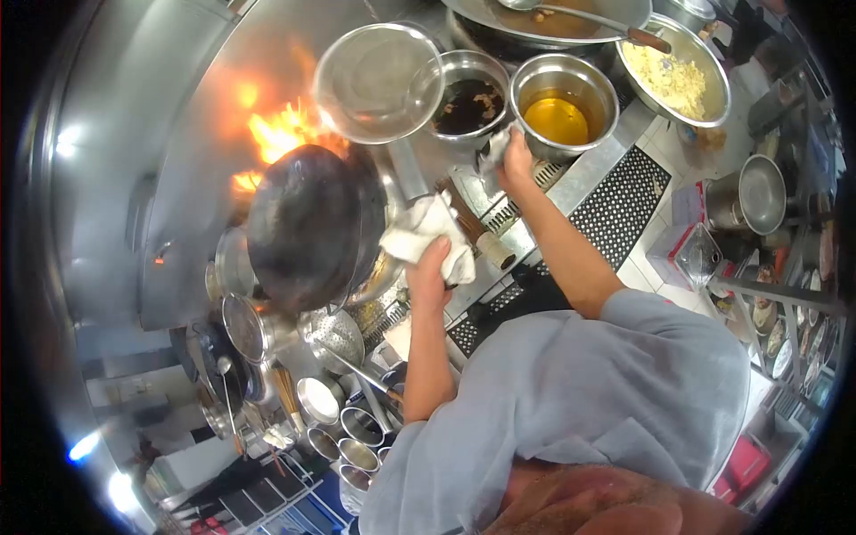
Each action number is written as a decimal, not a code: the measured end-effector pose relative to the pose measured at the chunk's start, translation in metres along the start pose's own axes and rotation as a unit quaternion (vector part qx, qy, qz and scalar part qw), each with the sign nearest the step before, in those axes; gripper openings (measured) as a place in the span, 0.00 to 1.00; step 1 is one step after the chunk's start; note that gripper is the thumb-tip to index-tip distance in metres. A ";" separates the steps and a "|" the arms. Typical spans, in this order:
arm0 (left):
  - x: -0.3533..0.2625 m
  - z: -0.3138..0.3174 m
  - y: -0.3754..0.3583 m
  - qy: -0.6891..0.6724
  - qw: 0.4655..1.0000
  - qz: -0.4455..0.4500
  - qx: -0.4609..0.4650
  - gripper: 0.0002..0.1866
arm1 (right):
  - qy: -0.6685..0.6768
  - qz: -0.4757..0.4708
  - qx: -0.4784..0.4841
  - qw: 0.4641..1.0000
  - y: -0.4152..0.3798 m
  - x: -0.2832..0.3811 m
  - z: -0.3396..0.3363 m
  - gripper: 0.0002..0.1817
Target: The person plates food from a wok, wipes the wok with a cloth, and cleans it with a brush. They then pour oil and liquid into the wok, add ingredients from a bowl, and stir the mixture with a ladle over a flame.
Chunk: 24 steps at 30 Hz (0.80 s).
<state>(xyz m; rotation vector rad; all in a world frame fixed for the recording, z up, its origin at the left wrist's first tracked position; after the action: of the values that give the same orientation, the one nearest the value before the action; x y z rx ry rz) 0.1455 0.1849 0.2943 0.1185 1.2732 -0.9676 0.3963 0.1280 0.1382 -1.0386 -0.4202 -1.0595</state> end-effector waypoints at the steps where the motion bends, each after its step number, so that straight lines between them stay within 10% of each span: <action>1: -0.004 -0.013 -0.007 0.007 1.000 -0.001 -0.017 0.25 | -0.052 -0.060 -0.009 0.997 0.000 0.007 0.014 0.33; 3: -0.014 -0.035 -0.021 0.027 0.999 0.019 -0.042 0.25 | -0.188 -0.165 -0.043 0.967 0.033 -0.002 0.024 0.38; 11: -0.016 -0.095 -0.085 0.177 0.980 0.019 -0.090 0.23 | -0.408 -0.022 0.034 0.912 0.062 0.020 0.035 0.42; 18: -0.022 -0.106 -0.120 0.375 0.911 0.124 -0.118 0.28 | -0.224 0.136 0.190 0.946 0.059 0.012 0.058 0.21; 21: -0.008 -0.118 -0.114 0.334 0.930 0.083 -0.126 0.28 | -0.320 0.026 0.136 0.937 0.153 -0.012 0.027 0.16; 22: -0.011 -0.115 -0.117 0.333 0.933 0.066 -0.120 0.27 | -0.376 -0.297 0.316 0.819 0.215 -0.031 0.011 0.16; 23: -0.015 -0.111 -0.120 0.331 0.934 0.056 -0.124 0.27 | -0.334 -0.001 0.114 0.936 0.100 0.012 0.036 0.17; 24: -0.011 -0.104 -0.121 0.336 0.935 0.049 -0.102 0.27 | -0.546 -0.232 0.222 0.774 0.101 0.019 0.041 0.17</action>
<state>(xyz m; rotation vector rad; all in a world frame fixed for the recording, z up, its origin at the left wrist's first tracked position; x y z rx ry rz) -0.0123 0.1749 0.3184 0.3696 1.9686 -0.7185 0.4996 0.1637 0.1221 -1.0452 -1.8679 -0.5919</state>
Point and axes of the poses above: each hand's wrist, its own y-axis towards the middle knuckle, its own z-axis out of the palm, x = y × z, the point moved 5 cm from there along y, towards the middle knuckle, and after that the axes turned 6 degrees about -z, right-handed, at the moved point
